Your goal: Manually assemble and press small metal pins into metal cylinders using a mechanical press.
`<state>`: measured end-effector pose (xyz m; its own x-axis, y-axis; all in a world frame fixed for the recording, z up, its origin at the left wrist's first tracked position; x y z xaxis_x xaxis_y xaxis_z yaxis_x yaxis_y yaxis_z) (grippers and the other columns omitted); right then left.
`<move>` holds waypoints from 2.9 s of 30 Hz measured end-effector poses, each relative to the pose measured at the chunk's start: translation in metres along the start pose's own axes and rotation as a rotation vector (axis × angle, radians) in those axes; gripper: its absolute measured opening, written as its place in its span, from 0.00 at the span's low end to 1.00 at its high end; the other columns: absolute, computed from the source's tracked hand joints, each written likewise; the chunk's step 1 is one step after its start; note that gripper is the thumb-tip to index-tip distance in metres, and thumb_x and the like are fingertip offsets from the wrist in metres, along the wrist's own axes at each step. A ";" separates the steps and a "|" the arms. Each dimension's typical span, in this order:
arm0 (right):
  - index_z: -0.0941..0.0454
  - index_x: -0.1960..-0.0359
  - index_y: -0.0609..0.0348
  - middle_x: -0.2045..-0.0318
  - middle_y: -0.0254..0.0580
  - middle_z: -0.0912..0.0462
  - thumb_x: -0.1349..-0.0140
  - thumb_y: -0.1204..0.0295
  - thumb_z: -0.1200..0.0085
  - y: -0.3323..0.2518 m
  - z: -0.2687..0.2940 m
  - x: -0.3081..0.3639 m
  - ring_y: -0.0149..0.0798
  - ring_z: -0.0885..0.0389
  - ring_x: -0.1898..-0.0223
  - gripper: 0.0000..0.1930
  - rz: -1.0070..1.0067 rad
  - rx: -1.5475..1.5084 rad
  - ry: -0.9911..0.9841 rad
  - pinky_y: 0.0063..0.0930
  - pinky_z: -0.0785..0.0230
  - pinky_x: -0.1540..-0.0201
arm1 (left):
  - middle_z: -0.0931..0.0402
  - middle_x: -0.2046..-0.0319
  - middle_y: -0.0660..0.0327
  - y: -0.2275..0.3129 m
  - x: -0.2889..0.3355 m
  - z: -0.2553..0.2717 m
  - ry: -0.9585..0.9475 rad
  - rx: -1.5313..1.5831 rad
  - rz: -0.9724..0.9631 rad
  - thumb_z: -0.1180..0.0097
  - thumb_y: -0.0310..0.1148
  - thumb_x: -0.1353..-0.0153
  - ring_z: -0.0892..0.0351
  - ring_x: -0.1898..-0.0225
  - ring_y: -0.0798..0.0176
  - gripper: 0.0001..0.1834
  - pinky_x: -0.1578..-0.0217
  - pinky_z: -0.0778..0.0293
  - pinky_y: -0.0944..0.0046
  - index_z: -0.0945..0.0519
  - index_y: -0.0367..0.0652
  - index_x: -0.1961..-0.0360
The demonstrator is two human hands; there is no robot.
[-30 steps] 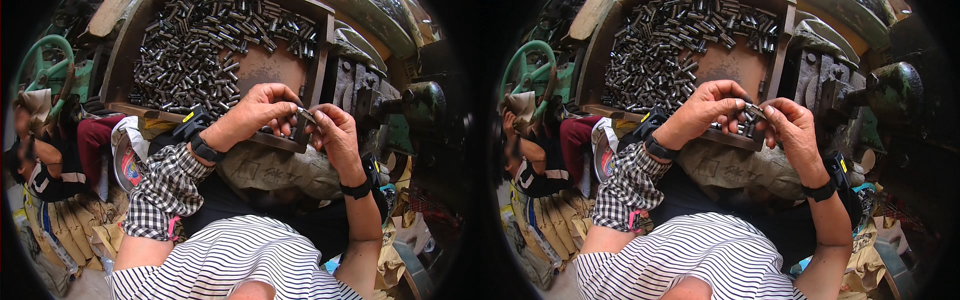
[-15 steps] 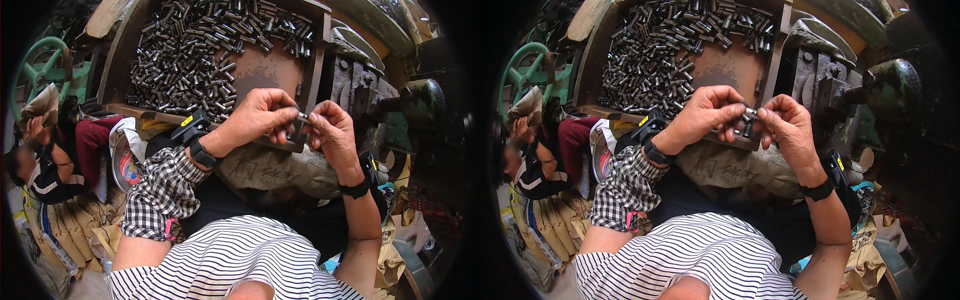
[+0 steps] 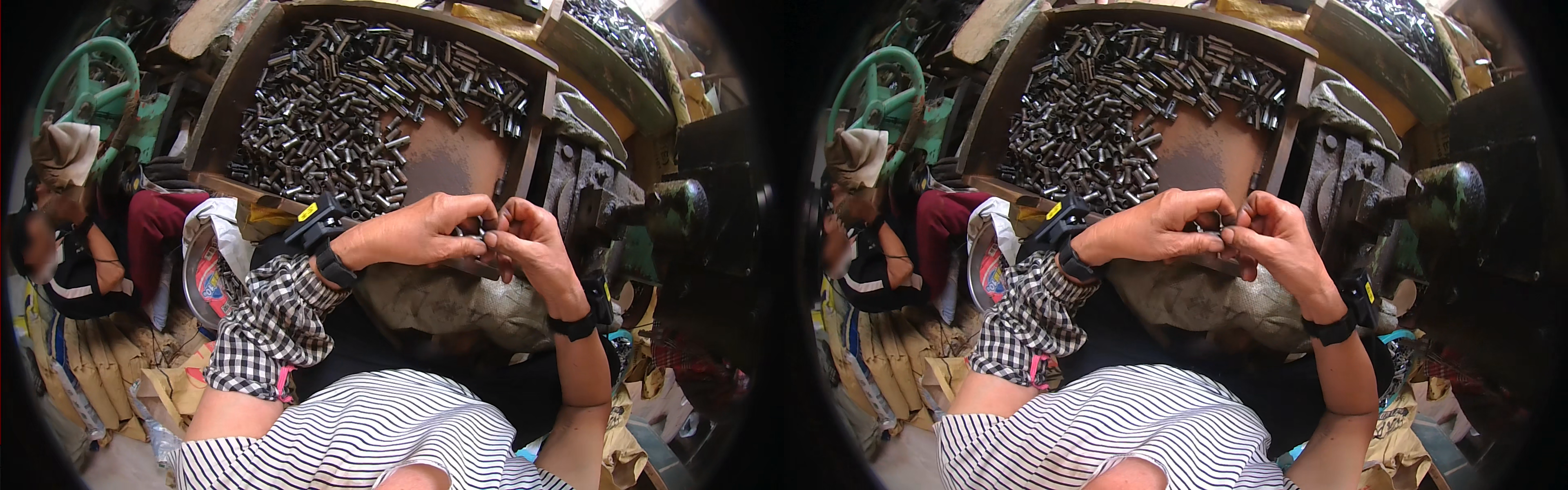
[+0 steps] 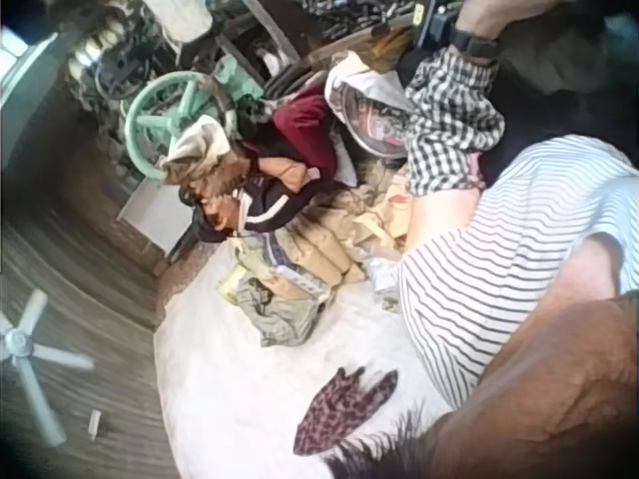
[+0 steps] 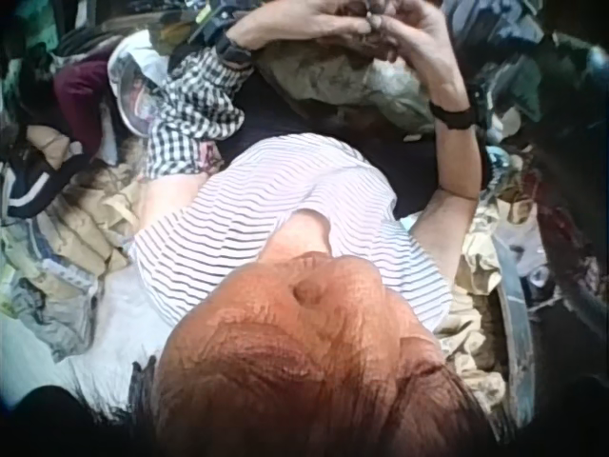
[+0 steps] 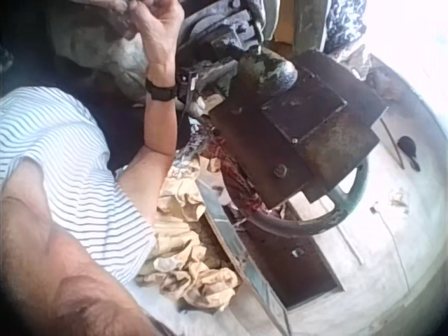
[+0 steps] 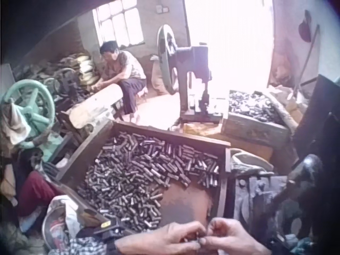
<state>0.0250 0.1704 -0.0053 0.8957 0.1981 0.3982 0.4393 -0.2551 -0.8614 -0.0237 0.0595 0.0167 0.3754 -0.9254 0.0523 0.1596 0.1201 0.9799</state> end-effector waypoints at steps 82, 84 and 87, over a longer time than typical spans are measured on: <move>0.28 0.57 0.66 0.75 0.33 0.22 0.39 0.80 0.50 -0.003 0.001 0.006 0.21 0.25 0.80 0.09 0.341 0.119 0.314 0.11 0.34 0.79 | 0.26 0.74 0.67 -0.045 0.010 0.010 0.288 0.702 0.236 0.50 0.31 0.37 0.24 0.78 0.77 0.08 0.82 0.32 0.81 0.27 0.40 0.59; 0.28 0.60 0.65 0.74 0.36 0.21 0.37 0.77 0.50 0.003 0.005 0.004 0.24 0.21 0.79 0.06 0.233 -0.026 0.304 0.11 0.34 0.79 | 0.25 0.74 0.67 -0.045 0.011 0.009 0.292 0.715 0.232 0.50 0.31 0.36 0.24 0.77 0.77 0.08 0.82 0.32 0.81 0.27 0.40 0.59; 0.29 0.63 0.64 0.73 0.38 0.20 0.37 0.74 0.49 0.005 0.013 0.001 0.27 0.19 0.78 0.06 0.263 -0.020 0.329 0.12 0.34 0.79 | 0.25 0.73 0.66 -0.046 0.012 0.012 0.330 0.697 0.225 0.49 0.32 0.36 0.24 0.76 0.77 0.09 0.81 0.31 0.80 0.27 0.39 0.58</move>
<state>0.0275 0.1822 -0.0133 0.9502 -0.1886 0.2482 0.1913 -0.2760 -0.9419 -0.0376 0.0388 -0.0252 0.5989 -0.7386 0.3095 -0.5174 -0.0619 0.8535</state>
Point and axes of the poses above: each hand's wrist, its own x-axis away from the middle knuckle, its own z-axis out of the back of the hand, y = z × x, the point moved 7 cm from there along -x, towards the middle knuckle
